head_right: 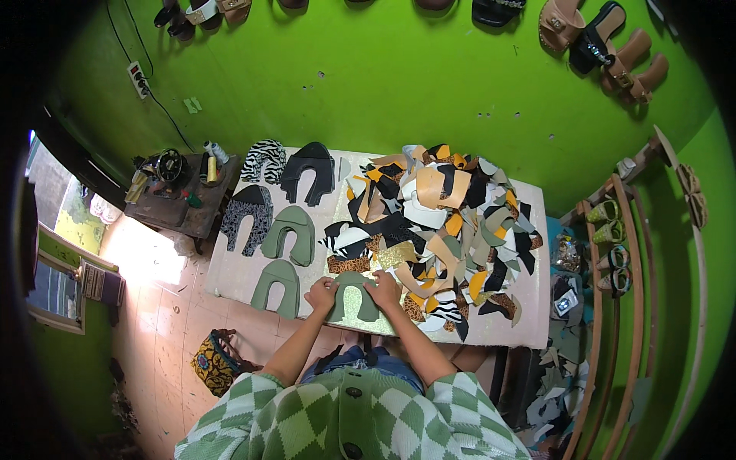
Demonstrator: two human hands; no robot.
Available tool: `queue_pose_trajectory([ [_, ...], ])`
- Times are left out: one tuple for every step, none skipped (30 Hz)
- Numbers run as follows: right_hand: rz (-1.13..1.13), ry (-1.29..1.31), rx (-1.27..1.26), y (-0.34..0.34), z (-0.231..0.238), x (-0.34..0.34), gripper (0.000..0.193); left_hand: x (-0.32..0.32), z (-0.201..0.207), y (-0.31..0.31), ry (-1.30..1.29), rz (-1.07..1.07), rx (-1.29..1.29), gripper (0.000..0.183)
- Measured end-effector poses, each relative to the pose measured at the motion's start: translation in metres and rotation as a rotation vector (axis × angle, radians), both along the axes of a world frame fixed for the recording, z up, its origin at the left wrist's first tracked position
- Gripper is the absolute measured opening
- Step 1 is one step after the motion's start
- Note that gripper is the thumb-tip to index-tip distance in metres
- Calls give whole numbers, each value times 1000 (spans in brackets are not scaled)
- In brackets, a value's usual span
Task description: The recorder sorts and arranges various patterned and colored leather pieces for shoe uppers on a white table.
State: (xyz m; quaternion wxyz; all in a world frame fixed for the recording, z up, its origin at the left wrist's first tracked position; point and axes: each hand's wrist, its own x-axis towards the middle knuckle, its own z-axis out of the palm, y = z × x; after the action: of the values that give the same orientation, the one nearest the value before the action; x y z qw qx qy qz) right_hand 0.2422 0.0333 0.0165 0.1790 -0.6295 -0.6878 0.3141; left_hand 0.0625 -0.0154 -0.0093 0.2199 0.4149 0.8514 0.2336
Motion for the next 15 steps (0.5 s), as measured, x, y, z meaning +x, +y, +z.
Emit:
queue_pose_trajectory([
  [-8,-11,-20,1,1,-1,41,1,1,0,-35,11,-23,21],
  [-10,-9,-19,2,2,-3,41,1,2,1,-33,9,-23,21],
  [-2,-38,13,3,1,-5,39,1,1,0,-67,-2,19,21],
  [6,-68,45,3,0,-7,38,1,0,-1,-101,-14,60,21],
  [7,-64,46,5,-1,-8,38,0,-2,-2,-98,-13,61,21],
  [21,-59,52,7,-4,-9,35,1,-2,-2,-90,-32,93,20],
  [35,-54,59,9,-6,-9,32,1,-2,-2,-83,-50,124,19],
  [33,-53,60,11,-8,-9,32,1,-2,-2,-82,-52,125,19],
  [75,-76,63,12,-6,-11,30,-2,-4,-3,-154,-65,169,18],
  [118,-99,67,13,-3,-13,28,-5,-7,-4,-227,-77,213,18],
  [126,-97,68,13,-1,-15,28,-7,-9,-6,-224,-70,214,18],
  [156,-99,70,14,-2,-15,26,-8,-10,-6,-236,-108,227,18],
  [187,-101,72,16,-3,-14,24,-8,-11,-6,-248,-145,240,17],
  [193,-102,73,17,-3,-14,24,-8,-12,-6,-249,-139,242,17],
  [200,-100,88,17,-4,-13,24,-9,-13,-6,-283,-137,250,18],
])
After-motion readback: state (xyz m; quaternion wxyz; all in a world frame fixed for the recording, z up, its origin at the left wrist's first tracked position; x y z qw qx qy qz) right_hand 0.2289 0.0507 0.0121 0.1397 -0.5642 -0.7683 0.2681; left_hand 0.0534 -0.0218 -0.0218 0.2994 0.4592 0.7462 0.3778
